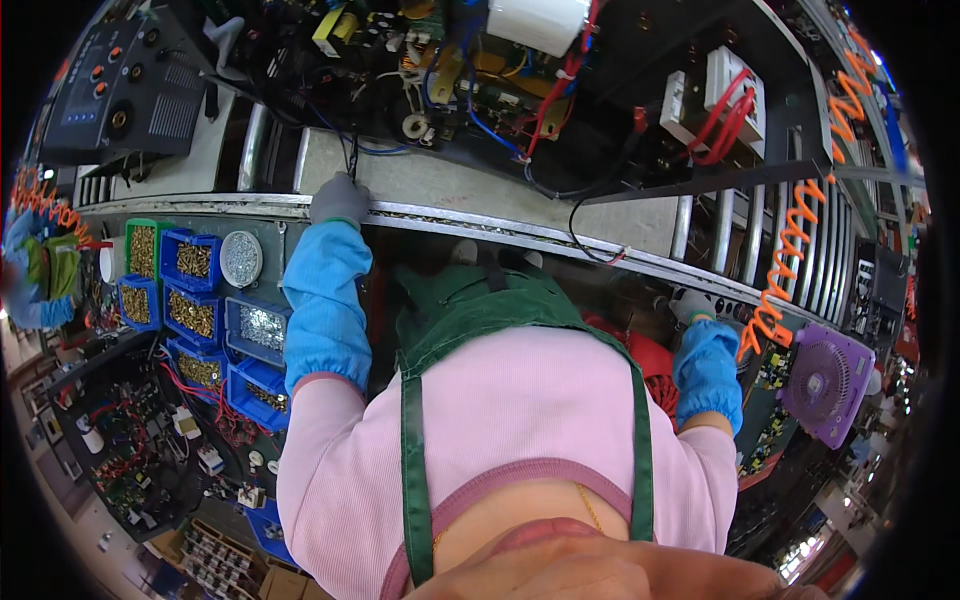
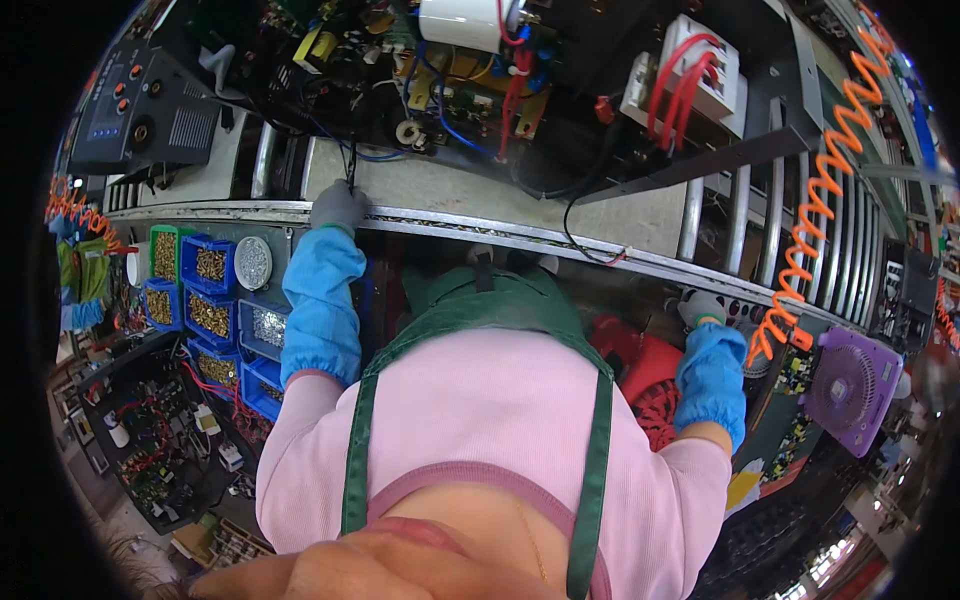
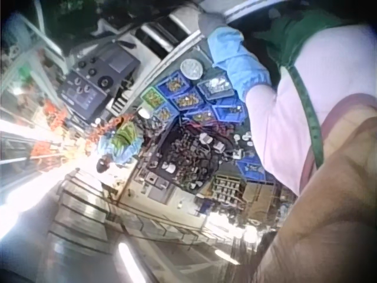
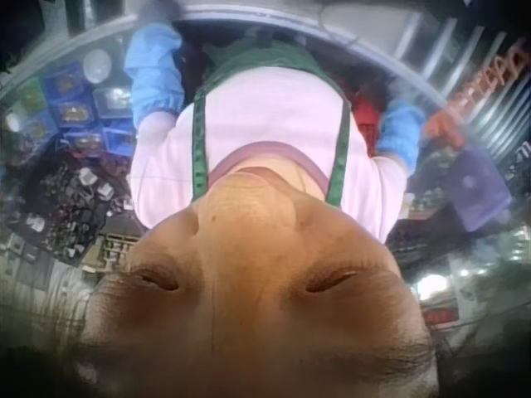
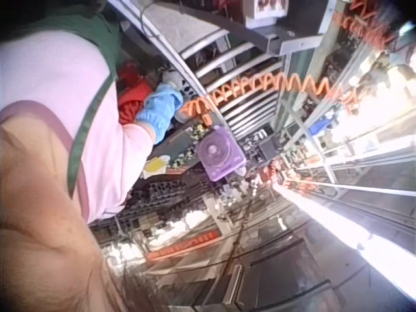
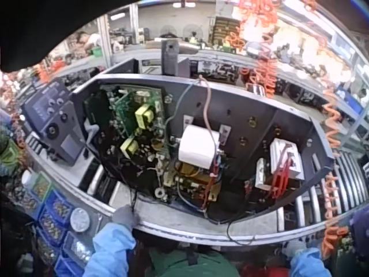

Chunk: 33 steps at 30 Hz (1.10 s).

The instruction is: Assembling and securing internal components and a terminal block within a metal electronic inverter housing using an electric screwdriver.

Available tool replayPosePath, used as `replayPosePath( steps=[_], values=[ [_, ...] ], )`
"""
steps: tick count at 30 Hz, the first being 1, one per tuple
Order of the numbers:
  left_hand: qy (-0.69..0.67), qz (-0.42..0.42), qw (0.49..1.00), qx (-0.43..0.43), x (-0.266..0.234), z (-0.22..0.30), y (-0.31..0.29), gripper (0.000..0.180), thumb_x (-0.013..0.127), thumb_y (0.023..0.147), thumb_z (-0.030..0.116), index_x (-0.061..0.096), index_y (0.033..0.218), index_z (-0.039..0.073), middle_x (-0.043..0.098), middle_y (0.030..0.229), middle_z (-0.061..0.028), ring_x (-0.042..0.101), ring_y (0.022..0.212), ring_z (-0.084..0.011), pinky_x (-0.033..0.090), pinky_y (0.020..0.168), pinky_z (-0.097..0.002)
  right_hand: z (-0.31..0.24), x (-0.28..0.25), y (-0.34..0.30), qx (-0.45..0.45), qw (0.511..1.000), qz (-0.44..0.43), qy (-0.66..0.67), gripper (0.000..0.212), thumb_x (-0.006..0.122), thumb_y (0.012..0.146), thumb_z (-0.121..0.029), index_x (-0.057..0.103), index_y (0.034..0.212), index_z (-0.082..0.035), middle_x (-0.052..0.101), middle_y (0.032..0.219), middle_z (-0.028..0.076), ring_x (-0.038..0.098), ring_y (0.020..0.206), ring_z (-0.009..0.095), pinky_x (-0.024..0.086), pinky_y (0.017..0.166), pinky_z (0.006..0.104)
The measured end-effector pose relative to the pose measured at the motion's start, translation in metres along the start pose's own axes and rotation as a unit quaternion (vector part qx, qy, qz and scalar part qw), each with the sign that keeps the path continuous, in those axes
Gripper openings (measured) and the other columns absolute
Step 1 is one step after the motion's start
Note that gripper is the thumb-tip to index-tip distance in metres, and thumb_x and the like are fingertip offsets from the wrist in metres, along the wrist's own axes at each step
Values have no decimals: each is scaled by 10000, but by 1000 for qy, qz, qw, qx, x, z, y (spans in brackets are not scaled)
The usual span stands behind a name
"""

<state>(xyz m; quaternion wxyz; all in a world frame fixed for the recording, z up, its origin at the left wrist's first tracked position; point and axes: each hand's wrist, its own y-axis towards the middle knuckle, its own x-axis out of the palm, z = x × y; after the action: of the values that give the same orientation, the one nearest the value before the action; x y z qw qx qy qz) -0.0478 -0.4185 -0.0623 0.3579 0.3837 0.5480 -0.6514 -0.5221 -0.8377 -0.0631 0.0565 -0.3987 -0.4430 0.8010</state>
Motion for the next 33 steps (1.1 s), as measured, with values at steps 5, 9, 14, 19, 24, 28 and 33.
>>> replayPosePath(
  steps=[5,9,14,19,24,28,33],
  values=[
    [-528,-114,831,130,-4,-42,38,262,509,855,282,625,780,59,633,726,-114,598,680,-214,462,557,-322,-63,-49,-48,-24,976,167,135,419,562,851,-360,597,1076,-8,641,1025,203,609,973,363,474,846,430],
    [-952,-123,279,14,-61,24,-3,97,534,868,137,589,860,58,539,695,-15,439,535,-37,301,386,-168,-119,-61,-58,-268,869,151,388,376,578,856,-312,593,1085,-15,649,971,196,626,961,320,475,845,382],
    [-954,-273,76,98,-46,44,6,116,557,862,143,572,910,38,566,778,-50,439,520,-56,326,390,-170,-229,-124,-117,-409,721,49,557,493,617,807,-204,506,1249,-16,561,1162,134,606,908,196,489,747,291],
    [-941,-218,257,-10,3,35,23,117,580,841,167,579,894,62,558,737,-38,429,516,-63,304,386,-169,-284,-113,-80,-380,326,-215,838,472,604,859,-252,447,1289,-136,495,1232,143,583,934,208,503,711,310],
    [-858,-222,459,-63,69,9,50,100,584,832,155,598,847,57,601,748,-58,503,551,-127,378,437,-235,-270,-120,-110,-354,266,-145,885,244,533,927,-224,552,1147,-120,572,1040,116,590,883,173,502,673,294],
    [-229,277,867,345,49,58,21,122,626,795,86,587,865,-6,628,775,-167,628,736,-292,479,603,-362,-274,-143,-125,-392,624,367,568,289,485,952,-239,576,1076,6,604,791,75,582,618,122,477,555,245],
    [-539,48,835,105,26,93,-7,341,676,802,245,518,998,15,660,878,-180,627,846,-372,492,740,-425,-261,-158,-80,-136,729,95,664,381,454,950,-338,595,1027,8,614,683,94,576,539,142,468,501,269]
  ],
)
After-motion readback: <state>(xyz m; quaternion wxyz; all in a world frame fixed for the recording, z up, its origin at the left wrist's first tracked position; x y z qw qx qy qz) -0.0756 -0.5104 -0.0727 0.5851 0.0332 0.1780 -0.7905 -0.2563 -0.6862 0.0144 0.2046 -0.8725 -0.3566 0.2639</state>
